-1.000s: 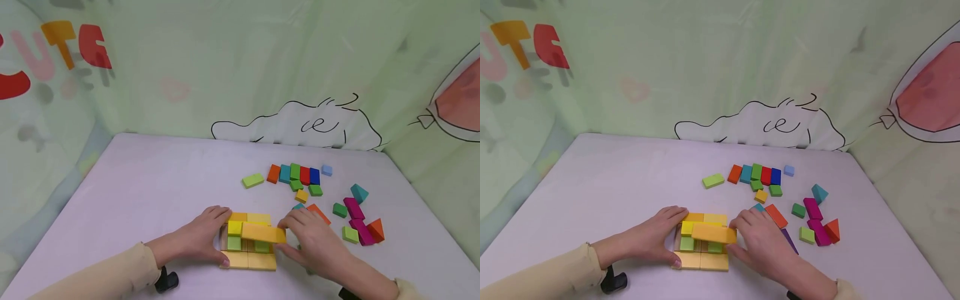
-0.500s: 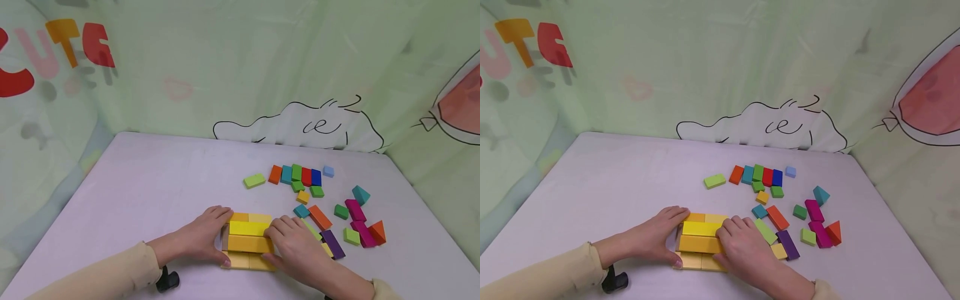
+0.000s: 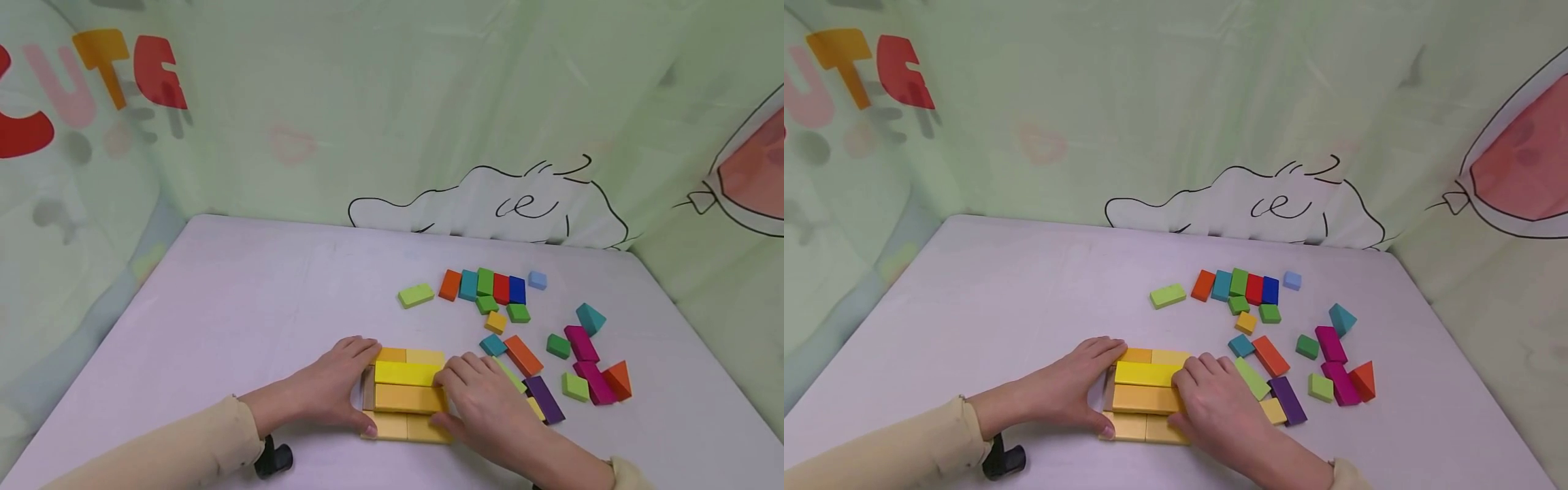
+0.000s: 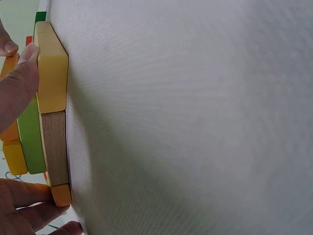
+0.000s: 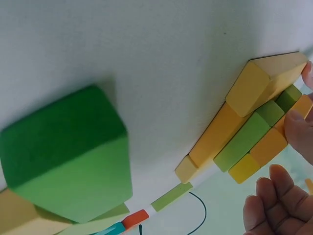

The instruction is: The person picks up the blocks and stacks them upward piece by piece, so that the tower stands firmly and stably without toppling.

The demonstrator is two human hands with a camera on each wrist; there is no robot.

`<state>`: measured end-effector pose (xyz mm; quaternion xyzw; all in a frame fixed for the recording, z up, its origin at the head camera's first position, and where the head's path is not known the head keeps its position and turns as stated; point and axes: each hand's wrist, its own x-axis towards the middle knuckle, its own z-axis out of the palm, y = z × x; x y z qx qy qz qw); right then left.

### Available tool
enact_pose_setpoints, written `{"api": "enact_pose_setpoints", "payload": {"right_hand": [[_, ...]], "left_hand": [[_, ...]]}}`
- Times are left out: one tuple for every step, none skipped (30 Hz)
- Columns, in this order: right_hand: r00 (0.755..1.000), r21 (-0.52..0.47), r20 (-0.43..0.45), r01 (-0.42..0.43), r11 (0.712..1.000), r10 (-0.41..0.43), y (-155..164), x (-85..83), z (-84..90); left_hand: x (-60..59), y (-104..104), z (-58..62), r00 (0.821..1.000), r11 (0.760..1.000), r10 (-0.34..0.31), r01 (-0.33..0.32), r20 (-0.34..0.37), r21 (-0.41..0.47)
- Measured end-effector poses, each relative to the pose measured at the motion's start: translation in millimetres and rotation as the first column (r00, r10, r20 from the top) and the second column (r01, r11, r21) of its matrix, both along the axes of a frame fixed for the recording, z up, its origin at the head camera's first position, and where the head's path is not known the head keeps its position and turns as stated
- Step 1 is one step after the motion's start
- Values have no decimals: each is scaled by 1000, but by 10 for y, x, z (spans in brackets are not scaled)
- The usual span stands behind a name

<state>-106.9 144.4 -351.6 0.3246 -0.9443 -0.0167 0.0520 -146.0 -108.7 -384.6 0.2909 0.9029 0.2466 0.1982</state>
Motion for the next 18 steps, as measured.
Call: {"api": "enact_pose_setpoints", "payload": {"right_hand": [[1000,0,2,3,1000,-3,-1,1,2],[1000,-5,3,5,1000,-5,-3,3,7],[1000,-13,2,1,1000,-1,-4,2,13],[1000,-24,5,-4,1000,4,-6,-2,23],[1000,-37,13,-9,999,9,-9,-12,34],[999,-53,29,-13,999,14,-16,-29,47],[998,-69,53,-15,997,19,-24,-50,58],[996,-83,85,-17,996,24,-35,-76,66],[992,-96,121,-16,995,27,-46,-107,70],[986,-107,167,-11,994,29,-60,-141,70],[976,-115,215,-7,993,31,-76,-172,65],[965,-121,258,-7,993,38,-91,-201,56],[954,-124,295,-11,992,48,-106,-228,44],[945,-124,321,-20,992,59,-120,-252,31],[938,-126,340,-30,992,72,-132,-272,19],[932,-125,352,-42,991,84,-144,-287,6],[930,-124,356,-54,991,95,-155,-298,-5],[931,-121,351,-63,991,102,-164,-307,-14]], "left_hand": [[1,-2,1,1000,1000,-1,1,-4,1],[2,-3,3,1000,1000,-2,2,-7,1],[3,-5,7,1000,1000,-2,2,-8,1],[4,-6,11,1000,1000,0,0,-6,0],[5,-7,16,1000,1000,1,-1,-4,-1],[4,-9,19,1000,1000,3,-3,0,-2],[4,-10,23,1000,1000,5,-5,4,-3],[3,-10,26,1000,1000,8,-8,10,-4],[2,-11,28,1000,1000,11,-11,17,-5],[0,-12,29,1000,1000,13,-13,24,-5],[-1,-13,27,999,1000,14,-14,30,-3],[-2,-15,26,999,1000,16,-16,35,-1],[-2,-16,24,999,1000,17,-17,38,-1],[-3,-18,21,999,1000,16,-16,39,0],[-3,-18,18,999,1000,15,-15,41,0],[-4,-19,15,999,1000,13,-13,41,0],[-5,-19,10,999,1000,12,-12,41,-1],[-7,-18,7,999,1000,10,-10,41,-3]]}}
